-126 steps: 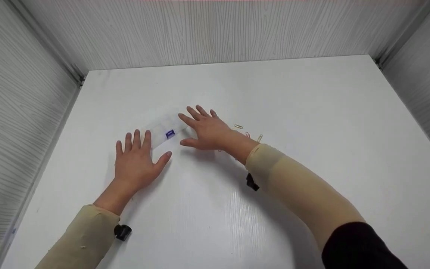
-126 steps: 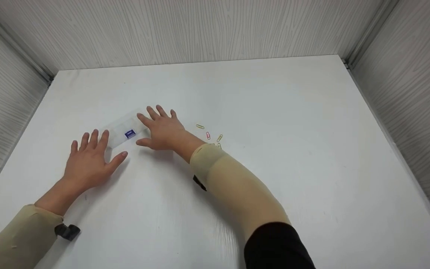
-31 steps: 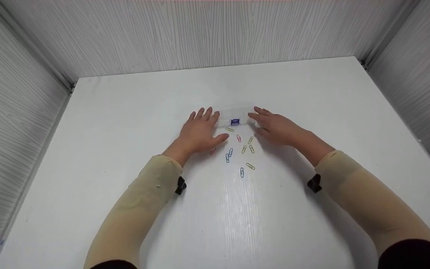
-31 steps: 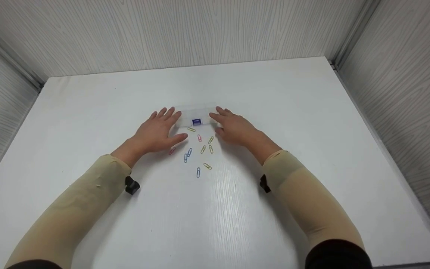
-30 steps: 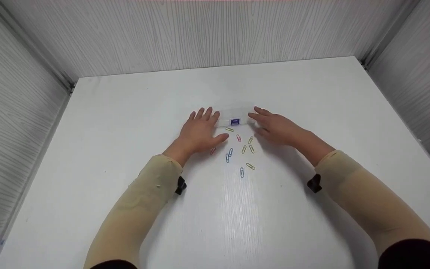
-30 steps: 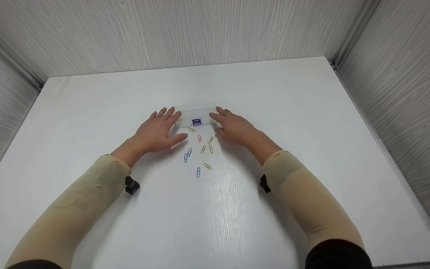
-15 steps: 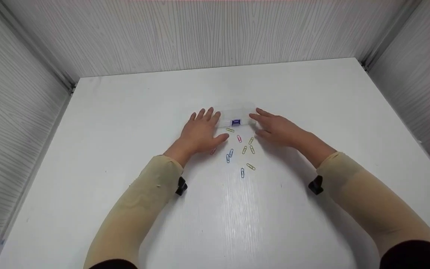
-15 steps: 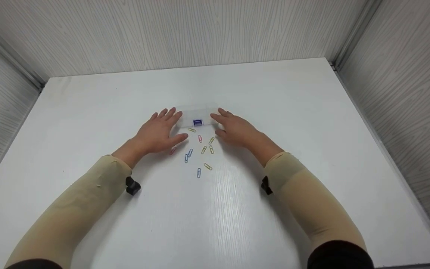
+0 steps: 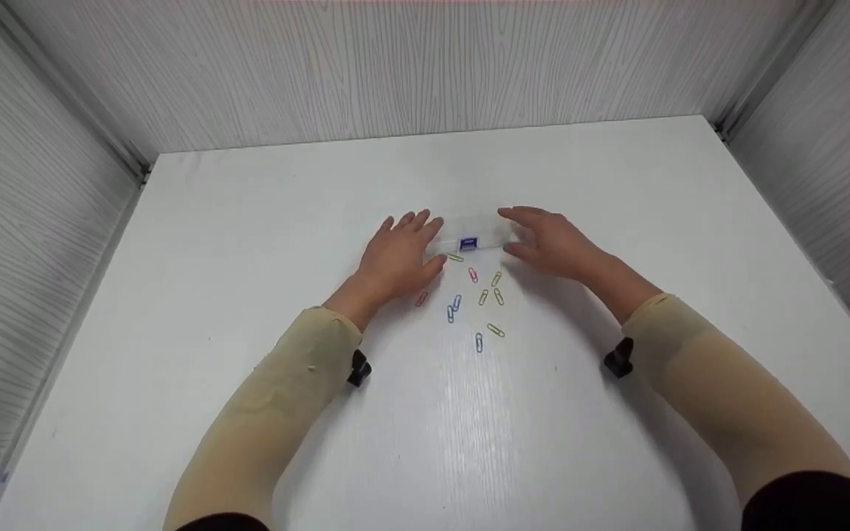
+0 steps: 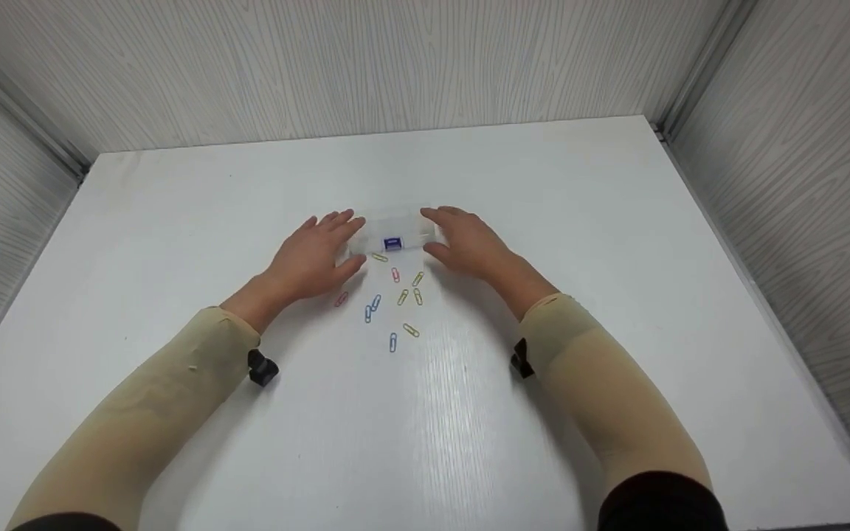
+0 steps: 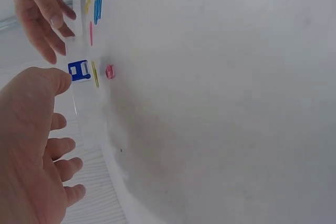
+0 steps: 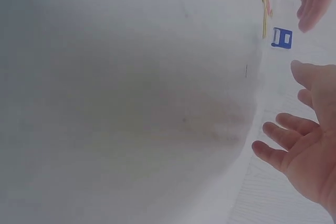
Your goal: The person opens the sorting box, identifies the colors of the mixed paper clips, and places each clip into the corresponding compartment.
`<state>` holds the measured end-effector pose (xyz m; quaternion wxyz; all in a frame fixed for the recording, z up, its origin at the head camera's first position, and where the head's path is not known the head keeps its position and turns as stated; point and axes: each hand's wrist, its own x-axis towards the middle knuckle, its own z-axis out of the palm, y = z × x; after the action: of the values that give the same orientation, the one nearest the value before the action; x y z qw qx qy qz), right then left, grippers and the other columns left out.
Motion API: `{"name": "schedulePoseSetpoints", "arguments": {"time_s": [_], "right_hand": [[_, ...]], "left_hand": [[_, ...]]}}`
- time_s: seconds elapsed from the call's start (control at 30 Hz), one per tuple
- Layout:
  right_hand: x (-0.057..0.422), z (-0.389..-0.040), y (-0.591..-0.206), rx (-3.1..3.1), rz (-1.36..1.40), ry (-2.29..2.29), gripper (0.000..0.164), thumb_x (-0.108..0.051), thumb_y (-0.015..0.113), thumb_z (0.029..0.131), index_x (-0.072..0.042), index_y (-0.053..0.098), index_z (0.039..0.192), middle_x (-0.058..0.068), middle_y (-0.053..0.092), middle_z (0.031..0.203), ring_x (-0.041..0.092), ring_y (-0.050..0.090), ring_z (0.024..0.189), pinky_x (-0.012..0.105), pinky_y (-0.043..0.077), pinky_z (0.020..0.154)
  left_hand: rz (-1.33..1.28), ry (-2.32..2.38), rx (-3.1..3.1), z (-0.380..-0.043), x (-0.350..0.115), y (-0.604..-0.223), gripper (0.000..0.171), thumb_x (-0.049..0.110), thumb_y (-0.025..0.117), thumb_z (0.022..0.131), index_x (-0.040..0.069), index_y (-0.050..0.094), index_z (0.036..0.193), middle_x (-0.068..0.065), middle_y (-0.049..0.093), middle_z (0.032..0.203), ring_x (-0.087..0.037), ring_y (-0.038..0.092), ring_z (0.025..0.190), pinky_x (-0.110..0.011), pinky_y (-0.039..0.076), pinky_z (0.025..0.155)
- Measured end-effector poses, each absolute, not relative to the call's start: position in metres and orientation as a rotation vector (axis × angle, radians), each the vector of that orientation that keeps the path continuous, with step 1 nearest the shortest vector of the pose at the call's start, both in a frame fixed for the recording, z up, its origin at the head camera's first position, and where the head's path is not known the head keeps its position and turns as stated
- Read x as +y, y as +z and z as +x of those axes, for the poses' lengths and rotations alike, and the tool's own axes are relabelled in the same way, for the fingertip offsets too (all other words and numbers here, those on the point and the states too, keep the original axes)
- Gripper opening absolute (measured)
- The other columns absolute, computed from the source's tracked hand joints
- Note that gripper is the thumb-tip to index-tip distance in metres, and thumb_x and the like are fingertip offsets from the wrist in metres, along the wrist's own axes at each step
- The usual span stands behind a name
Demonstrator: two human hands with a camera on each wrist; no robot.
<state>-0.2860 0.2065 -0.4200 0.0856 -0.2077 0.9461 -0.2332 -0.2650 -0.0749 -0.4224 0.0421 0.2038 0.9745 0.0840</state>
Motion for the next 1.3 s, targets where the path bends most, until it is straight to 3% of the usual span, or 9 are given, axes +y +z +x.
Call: {"name": "schedulePoseSetpoints", "arguments": {"time_s": [0.33, 0.57, 0.87, 1.03, 1.3], "right_hand": [[0.201, -0.309, -0.428, 2.731, -0.441, -0.888, 0.072, -0.033, 0.077, 0.099, -0.024, 0.044, 0.163, 0.008, 0.039, 0.168, 0.033, 0.04, 0.152, 0.05, 0.032, 0.122], [0.207, -0.319, -0.435, 2.63, -0.335, -0.983, 0.067, -0.036, 0.078, 0.098, -0.035, 0.048, 0.159, 0.004, 0.037, 0.169, 0.03, 0.033, 0.156, 0.052, 0.029, 0.124], [0.22, -0.324, -0.443, 2.563, -0.331, -1.156, 0.065, -0.035, 0.08, 0.097, -0.035, 0.053, 0.156, 0.001, 0.038, 0.168, 0.024, 0.033, 0.154, 0.048, 0.026, 0.124], [0.221, -0.325, -0.445, 2.557, -0.359, -1.191, 0.065, -0.033, 0.08, 0.097, -0.034, 0.054, 0.156, 0.004, 0.041, 0.165, 0.025, 0.036, 0.151, 0.048, 0.028, 0.122], [0.223, -0.325, -0.448, 2.541, -0.366, -1.199, 0.066, -0.029, 0.081, 0.097, -0.032, 0.053, 0.157, 0.003, 0.038, 0.168, 0.024, 0.03, 0.156, 0.047, 0.024, 0.125]], "left_hand": [[0.663, 0.403, 3.048, -0.275, -0.067, -0.427, 0.043, 0.025, 0.062, 0.108, 0.017, 0.062, 0.15, -0.005, 0.059, 0.153, -0.025, 0.054, 0.142, -0.046, 0.041, 0.117], [0.622, 0.44, 3.048, -0.282, -0.057, -0.426, 0.038, 0.016, 0.064, 0.106, 0.02, 0.068, 0.144, 0.0, 0.064, 0.148, -0.023, 0.057, 0.14, -0.046, 0.041, 0.116], [0.807, 0.375, 3.116, -0.288, -0.048, -0.421, 0.034, 0.015, 0.07, 0.103, 0.02, 0.074, 0.136, -0.001, 0.073, 0.132, -0.024, 0.065, 0.124, -0.044, 0.043, 0.109], [0.88, 0.513, 3.022, -0.292, -0.043, -0.423, 0.034, 0.008, 0.068, 0.103, 0.019, 0.075, 0.135, -0.003, 0.071, 0.127, -0.022, 0.063, 0.119, -0.037, 0.046, 0.11], [0.785, 0.683, 2.881, -0.3, -0.041, -0.424, 0.035, 0.004, 0.067, 0.102, 0.02, 0.078, 0.13, -0.002, 0.066, 0.125, -0.019, 0.056, 0.116, -0.035, 0.045, 0.108]]}}
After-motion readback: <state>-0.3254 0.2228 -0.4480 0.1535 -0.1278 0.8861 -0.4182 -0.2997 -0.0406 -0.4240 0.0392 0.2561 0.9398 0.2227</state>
